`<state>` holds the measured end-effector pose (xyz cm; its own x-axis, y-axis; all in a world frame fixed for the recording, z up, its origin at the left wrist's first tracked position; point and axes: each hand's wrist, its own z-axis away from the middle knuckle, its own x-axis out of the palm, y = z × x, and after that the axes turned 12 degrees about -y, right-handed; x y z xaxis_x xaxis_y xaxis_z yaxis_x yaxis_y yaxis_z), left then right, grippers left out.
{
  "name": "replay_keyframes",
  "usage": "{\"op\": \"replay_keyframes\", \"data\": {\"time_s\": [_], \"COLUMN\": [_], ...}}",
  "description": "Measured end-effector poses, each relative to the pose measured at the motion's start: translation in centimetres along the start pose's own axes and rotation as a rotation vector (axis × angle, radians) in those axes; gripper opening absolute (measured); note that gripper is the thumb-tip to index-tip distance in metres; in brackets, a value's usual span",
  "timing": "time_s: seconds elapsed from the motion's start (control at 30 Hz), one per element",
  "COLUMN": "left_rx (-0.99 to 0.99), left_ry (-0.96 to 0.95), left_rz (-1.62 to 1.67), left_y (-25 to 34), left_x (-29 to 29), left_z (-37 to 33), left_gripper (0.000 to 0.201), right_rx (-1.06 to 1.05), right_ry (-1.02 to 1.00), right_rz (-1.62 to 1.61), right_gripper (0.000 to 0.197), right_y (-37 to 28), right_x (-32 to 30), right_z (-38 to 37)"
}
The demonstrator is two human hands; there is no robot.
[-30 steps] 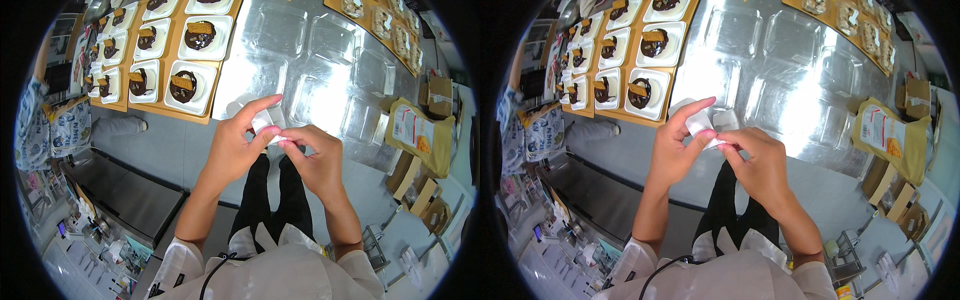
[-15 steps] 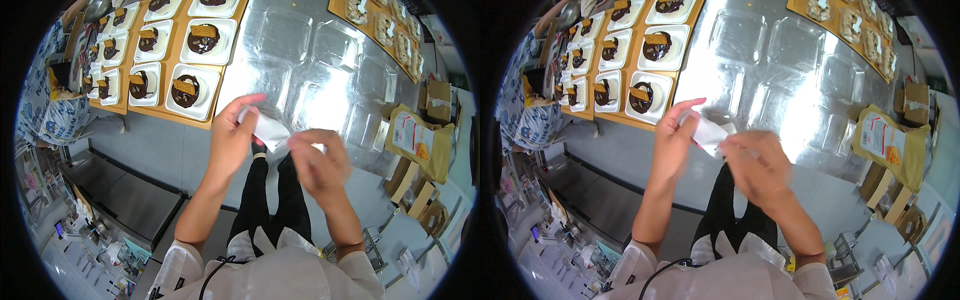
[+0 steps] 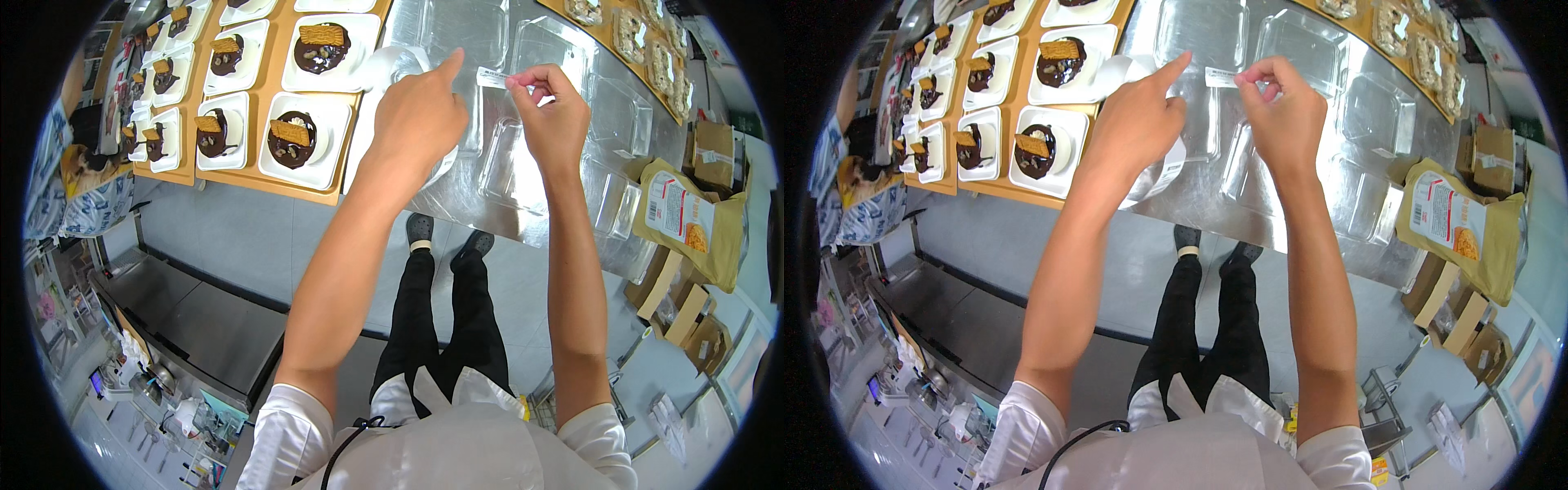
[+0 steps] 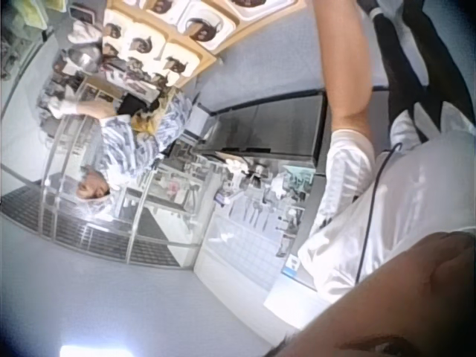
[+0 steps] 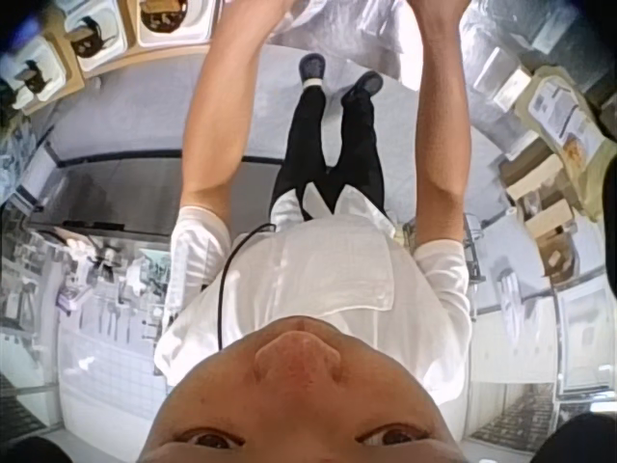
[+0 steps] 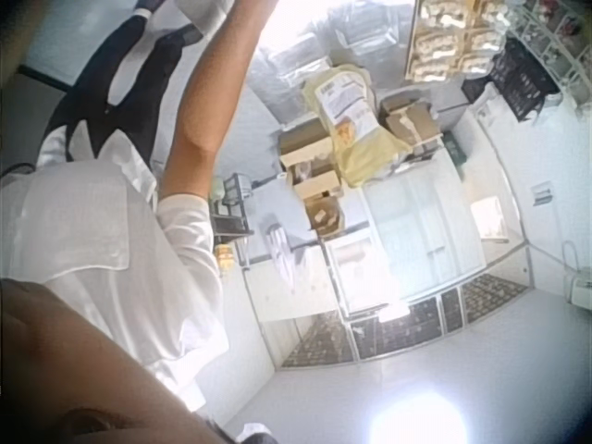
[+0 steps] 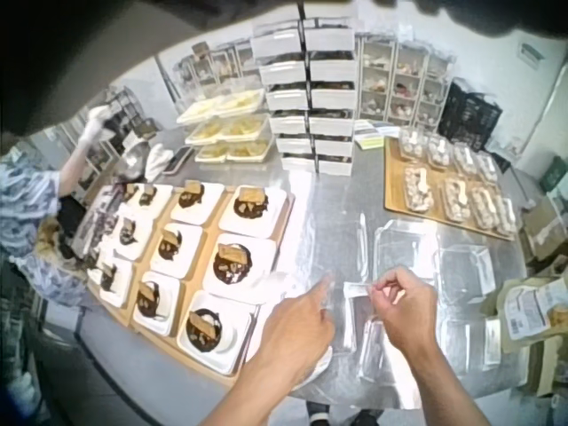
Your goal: The person peels labels from a roll and applies them to clear plastic containers on a stainless steel counter. They handle the containers and labels by hand, moving between the counter and a nearby cardboard box to retrieve more containers.
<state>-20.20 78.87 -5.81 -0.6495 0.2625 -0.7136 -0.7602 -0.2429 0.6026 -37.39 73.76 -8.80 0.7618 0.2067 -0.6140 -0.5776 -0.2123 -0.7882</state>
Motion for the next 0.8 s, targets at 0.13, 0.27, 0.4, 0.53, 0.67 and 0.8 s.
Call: {"op": "replay_keyframes", "data": {"time_s": [0.13,0.27,0.4,0.53,0.67,0.8], "left_rx": [-0.017,-0.04,-0.07,0.054,0.008,-0.051], "left_ry": [-0.04,-0.068,-0.135,0.025,0.001,-0.097], "left_rz": [-0.05,-0.032,0.048,-0.011,-0.083,-0.176], "left_y": [0.2,-0.1,1.0,1.4,1.4,2.0], "left_x": [-0.5,0.0,-0.9,-1.4,-0.4,-0.8], "left_z": [-0.2,0.3,1.2,-0.5,-3.9,-4.5], "left_gripper": [0.055,0.051,0.051,0.054,0.061,0.062], "right_rx": [-0.036,-0.002,-0.044,-0.08,-0.047,0.004], "right_ry": [-0.024,-0.01,-0.003,-0.064,-0.102,-0.091], "right_rz": [-0.436,-0.314,-0.106,0.016,0.045,0.039], "right_gripper": [0.01,0.01,0.009,0.009,0.008,0.01], "right_y": [1.1,0.9,1.8,1.7,1.3,1.1], "right_x": [-0.9,-1.3,-0.4,0.3,0.7,1.1], "right_z": [-0.1,0.0,-0.8,-2.1,-3.0,-3.1]}}
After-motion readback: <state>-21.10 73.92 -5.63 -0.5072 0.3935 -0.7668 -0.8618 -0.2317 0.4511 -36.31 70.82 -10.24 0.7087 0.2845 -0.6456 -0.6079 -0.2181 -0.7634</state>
